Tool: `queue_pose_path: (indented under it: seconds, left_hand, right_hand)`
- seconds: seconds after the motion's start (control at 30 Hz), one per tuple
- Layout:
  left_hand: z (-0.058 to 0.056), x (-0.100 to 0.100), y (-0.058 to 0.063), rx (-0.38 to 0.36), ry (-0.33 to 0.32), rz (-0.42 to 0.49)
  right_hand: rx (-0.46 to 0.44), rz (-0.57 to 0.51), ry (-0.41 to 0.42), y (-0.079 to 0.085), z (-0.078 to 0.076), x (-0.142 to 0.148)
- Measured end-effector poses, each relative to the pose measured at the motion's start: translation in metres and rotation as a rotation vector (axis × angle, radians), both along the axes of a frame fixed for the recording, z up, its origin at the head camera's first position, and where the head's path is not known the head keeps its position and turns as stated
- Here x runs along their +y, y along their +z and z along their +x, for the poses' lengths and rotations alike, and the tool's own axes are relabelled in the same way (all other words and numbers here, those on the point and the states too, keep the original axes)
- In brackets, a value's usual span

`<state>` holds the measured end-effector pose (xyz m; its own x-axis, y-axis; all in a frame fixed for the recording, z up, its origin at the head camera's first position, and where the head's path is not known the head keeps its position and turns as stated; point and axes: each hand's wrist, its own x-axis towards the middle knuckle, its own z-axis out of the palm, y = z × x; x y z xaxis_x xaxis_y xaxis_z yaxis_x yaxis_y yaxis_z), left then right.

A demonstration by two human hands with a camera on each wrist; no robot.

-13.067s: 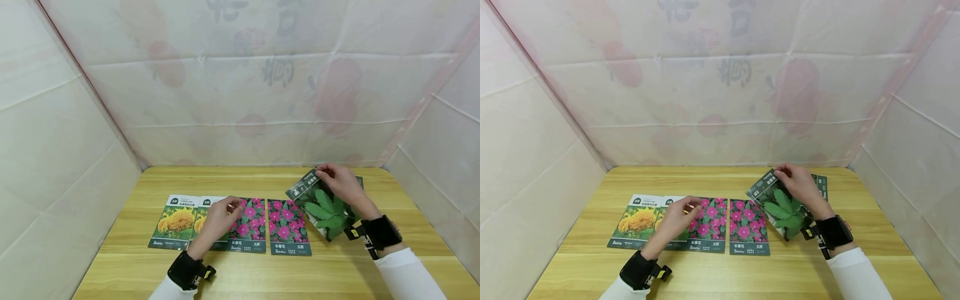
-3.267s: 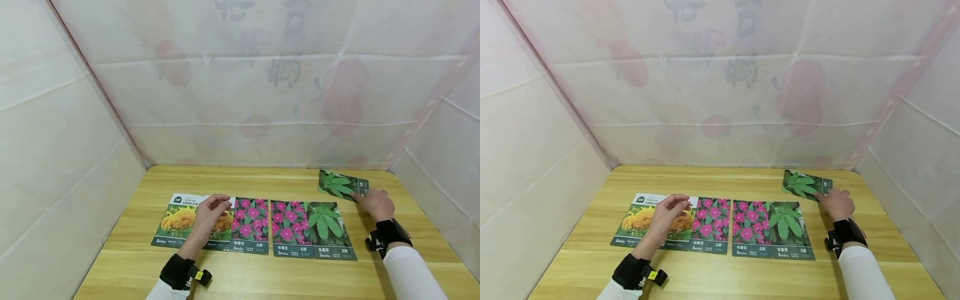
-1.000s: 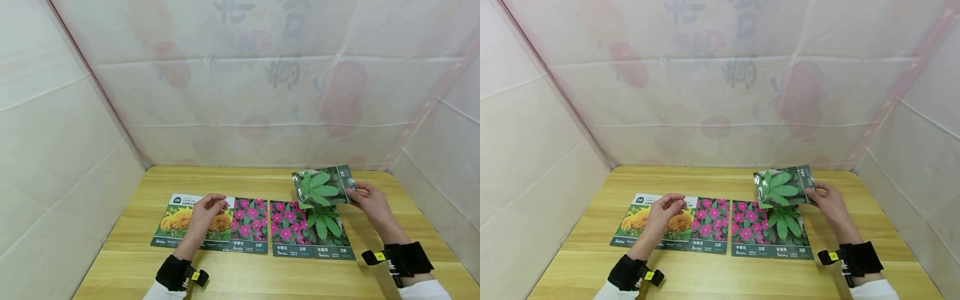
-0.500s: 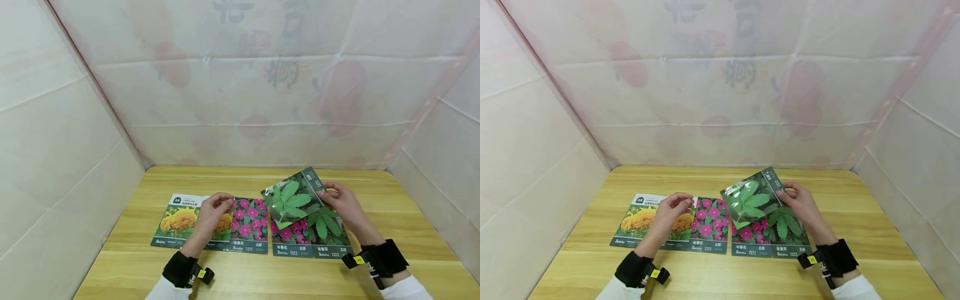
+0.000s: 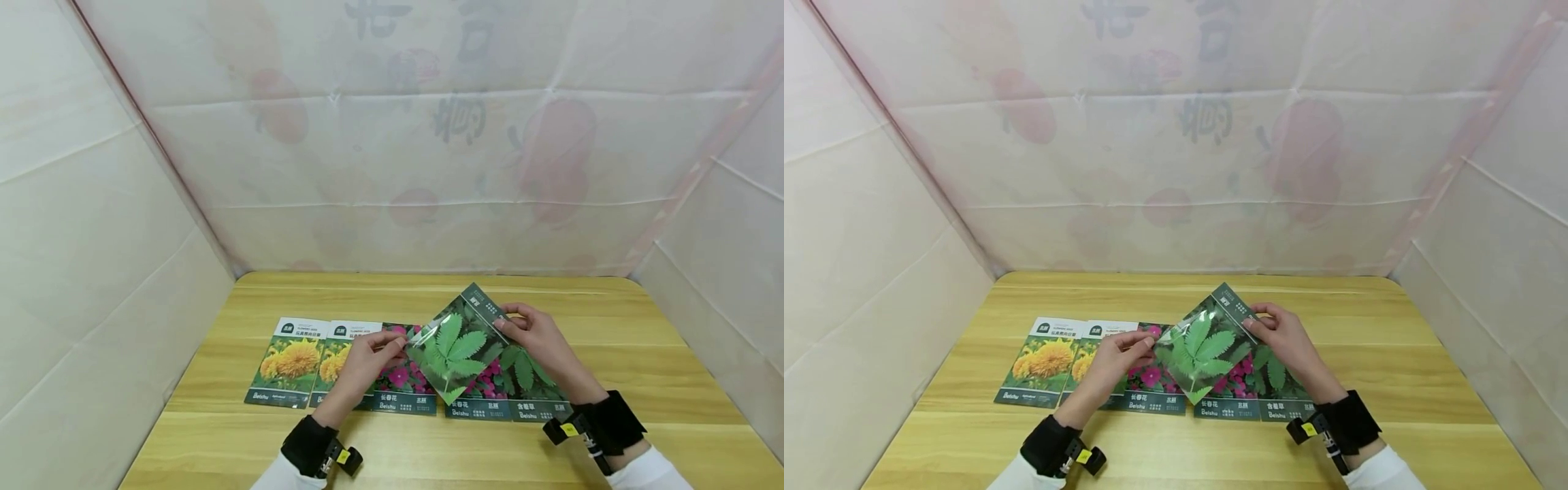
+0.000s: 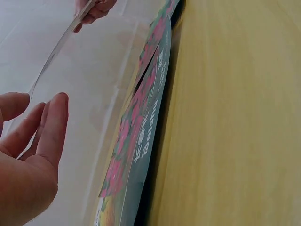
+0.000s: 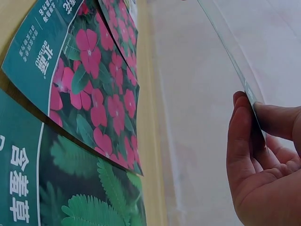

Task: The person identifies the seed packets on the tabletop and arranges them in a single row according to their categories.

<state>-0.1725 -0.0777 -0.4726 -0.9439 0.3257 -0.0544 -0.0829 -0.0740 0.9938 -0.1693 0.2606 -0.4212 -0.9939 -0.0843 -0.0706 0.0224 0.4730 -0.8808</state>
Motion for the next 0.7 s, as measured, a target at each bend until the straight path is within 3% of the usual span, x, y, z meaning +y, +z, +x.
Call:
queue_pose_path:
  seconds: [0.13, 0.4, 0.7]
  left_hand:
    - [0.001, 0.002, 0.001, -0.016, 0.003, 0.025]
    - [0.003, 0.007, 0.006, -0.041, -0.020, 0.079]
    - [0.003, 0.017, 0.002, 0.056, 0.052, 0.126]
  right_hand:
    - [-0.017, -0.012, -0.012, 0.001, -0.001, -0.001]
    - [-0.117, -0.187, -0.058, 0.000, 0.000, -0.007]
    - [-0.149, -0.327, -0.083, -0.006, 0.003, -0.016]
